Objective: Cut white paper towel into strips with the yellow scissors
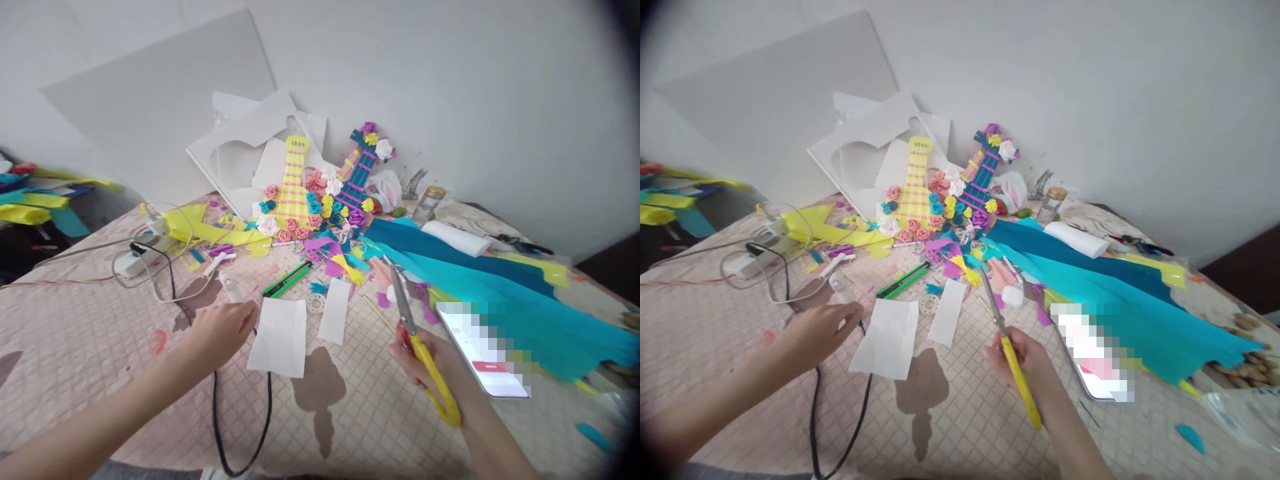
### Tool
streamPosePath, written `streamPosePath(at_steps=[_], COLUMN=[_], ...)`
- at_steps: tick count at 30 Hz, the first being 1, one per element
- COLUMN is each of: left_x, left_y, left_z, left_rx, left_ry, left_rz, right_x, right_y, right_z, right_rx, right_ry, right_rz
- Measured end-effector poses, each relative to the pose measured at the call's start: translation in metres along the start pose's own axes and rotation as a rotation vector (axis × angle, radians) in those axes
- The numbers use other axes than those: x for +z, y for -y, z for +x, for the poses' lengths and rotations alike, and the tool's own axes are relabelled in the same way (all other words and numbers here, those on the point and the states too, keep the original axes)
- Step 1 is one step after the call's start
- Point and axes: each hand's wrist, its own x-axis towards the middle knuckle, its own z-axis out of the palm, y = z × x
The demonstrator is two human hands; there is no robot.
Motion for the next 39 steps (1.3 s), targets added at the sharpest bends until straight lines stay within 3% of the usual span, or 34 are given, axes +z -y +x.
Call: streamPosePath(at_steps=[2, 7, 13, 20, 25, 29, 31, 35, 39], left_x=[0.015, 0.036, 0.040, 0.039, 0.036, 0.025, 0.018, 0.012, 0.020], left_y=[0.001, -0.009, -0.014, -0.015, -0.004, -0.002, -0.007, -0.025, -0.040], left_z=[-0.005, -0.006, 0.001, 0.020, 0.034, 0.034, 0.031, 0.029, 0.035], left_rx=[-0.043, -0.101, -0.153, -0.148, -0.048, 0.043, 0.106, 0.208, 0.251], left_ry=[0.051, 0.052, -0.040, 0.027, 0.055, -0.062, -0.077, 0.038, 0.050], left_rz=[0.018, -0.049, 0.041, 0.015, -0.304, -0.593, -0.827, -1.336, -1.574], right_x=[0.010, 0.036, 0.050, 0.066, 0.064, 0.056, 0.057, 0.066, 0.073], right_y=[0.010, 0.039, 0.054, 0.047, 0.027, 0.017, 0.016, 0.014, 0.012], right_z=[0.009, 0.022, 0.031, 0.072, 0.092, 0.092, 0.089, 0.085, 0.080], right_rx=[-0.055, -0.175, -0.233, -0.257, -0.238, -0.194, -0.172, -0.145, -0.142], right_ry=[0.067, 0.139, 0.188, 0.182, 0.112, 0.111, 0.130, 0.203, 0.242], right_rz=[0.001, 0.044, 0.077, 0.189, 0.281, 0.332, 0.350, 0.375, 0.399])
